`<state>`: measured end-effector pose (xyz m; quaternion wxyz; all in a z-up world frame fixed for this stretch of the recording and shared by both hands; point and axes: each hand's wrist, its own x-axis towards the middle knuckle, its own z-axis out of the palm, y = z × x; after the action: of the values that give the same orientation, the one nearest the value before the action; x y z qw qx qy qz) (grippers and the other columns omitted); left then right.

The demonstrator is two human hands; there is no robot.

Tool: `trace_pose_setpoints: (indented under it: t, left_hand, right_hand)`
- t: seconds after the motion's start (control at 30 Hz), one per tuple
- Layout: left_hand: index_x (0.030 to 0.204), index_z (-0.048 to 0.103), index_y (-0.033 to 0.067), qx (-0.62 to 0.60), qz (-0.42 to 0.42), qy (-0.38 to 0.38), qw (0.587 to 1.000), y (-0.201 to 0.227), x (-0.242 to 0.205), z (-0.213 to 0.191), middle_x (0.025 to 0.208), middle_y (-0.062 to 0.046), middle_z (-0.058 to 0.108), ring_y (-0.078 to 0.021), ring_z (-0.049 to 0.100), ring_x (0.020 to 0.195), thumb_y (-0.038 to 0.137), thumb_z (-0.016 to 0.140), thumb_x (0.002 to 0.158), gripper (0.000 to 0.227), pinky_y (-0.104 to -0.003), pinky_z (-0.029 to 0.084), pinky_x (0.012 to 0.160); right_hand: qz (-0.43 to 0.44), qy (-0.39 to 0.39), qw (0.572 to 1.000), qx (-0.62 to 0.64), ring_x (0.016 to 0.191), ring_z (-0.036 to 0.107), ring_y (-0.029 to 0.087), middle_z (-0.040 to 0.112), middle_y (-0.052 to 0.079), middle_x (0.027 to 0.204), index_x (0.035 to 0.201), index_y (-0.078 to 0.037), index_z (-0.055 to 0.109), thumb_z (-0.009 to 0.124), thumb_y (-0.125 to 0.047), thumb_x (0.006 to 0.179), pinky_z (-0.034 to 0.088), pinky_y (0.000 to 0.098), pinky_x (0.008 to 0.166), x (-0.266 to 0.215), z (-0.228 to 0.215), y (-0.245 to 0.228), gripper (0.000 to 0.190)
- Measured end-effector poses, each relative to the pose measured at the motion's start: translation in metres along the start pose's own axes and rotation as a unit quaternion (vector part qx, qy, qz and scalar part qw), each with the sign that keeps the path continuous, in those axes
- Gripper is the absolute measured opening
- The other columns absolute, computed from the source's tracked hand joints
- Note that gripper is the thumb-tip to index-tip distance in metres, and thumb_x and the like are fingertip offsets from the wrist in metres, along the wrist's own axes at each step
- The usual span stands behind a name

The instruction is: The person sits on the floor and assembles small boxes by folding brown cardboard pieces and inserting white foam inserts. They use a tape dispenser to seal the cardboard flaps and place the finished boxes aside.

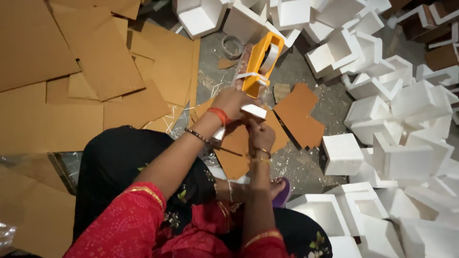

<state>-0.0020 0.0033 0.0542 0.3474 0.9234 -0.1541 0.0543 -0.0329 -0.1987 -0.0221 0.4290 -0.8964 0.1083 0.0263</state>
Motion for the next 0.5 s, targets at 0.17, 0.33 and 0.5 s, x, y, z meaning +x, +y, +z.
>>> trace_pose_setpoints:
  t: [0.17,0.33,0.5]
  left_hand:
    - [0.108,0.078,0.029,0.041,0.038,0.028,0.998,-0.006,-0.002,0.007,0.098,-0.006,0.076,-0.0325,0.07,0.096,0.021,0.083,0.067,0.042,-0.046,0.055,0.084]
    - [0.106,0.076,0.0226,-0.023,0.018,0.065,0.997,-0.014,0.0,0.013,0.102,-0.012,0.073,-0.0365,0.068,0.095,0.028,0.086,0.07,0.038,-0.048,0.054,0.08]
    - [0.109,0.077,0.0261,-0.003,0.045,0.019,0.999,-0.013,0.002,0.013,0.1,-0.008,0.075,-0.0359,0.069,0.094,0.017,0.08,0.069,0.041,-0.048,0.055,0.083]
  right_hand:
    - [-0.319,-0.03,0.947,0.005,0.094,0.066,0.026,0.068,0.014,0.107,0.121,-0.001,0.063,0.084,-0.029,0.077,0.055,0.037,0.082,0.022,-0.016,-0.006,0.056]
    - [0.009,-0.31,0.947,0.086,0.099,0.064,0.014,0.074,0.006,0.11,0.136,-0.01,0.065,0.064,-0.032,0.1,0.054,0.0297,0.083,0.084,-0.043,-0.044,0.042]
    - [0.037,-0.284,0.928,0.241,0.09,0.069,0.019,0.075,0.01,0.102,0.116,0.006,0.071,0.068,-0.03,0.097,0.058,0.0332,0.077,0.131,-0.021,-0.048,0.04]
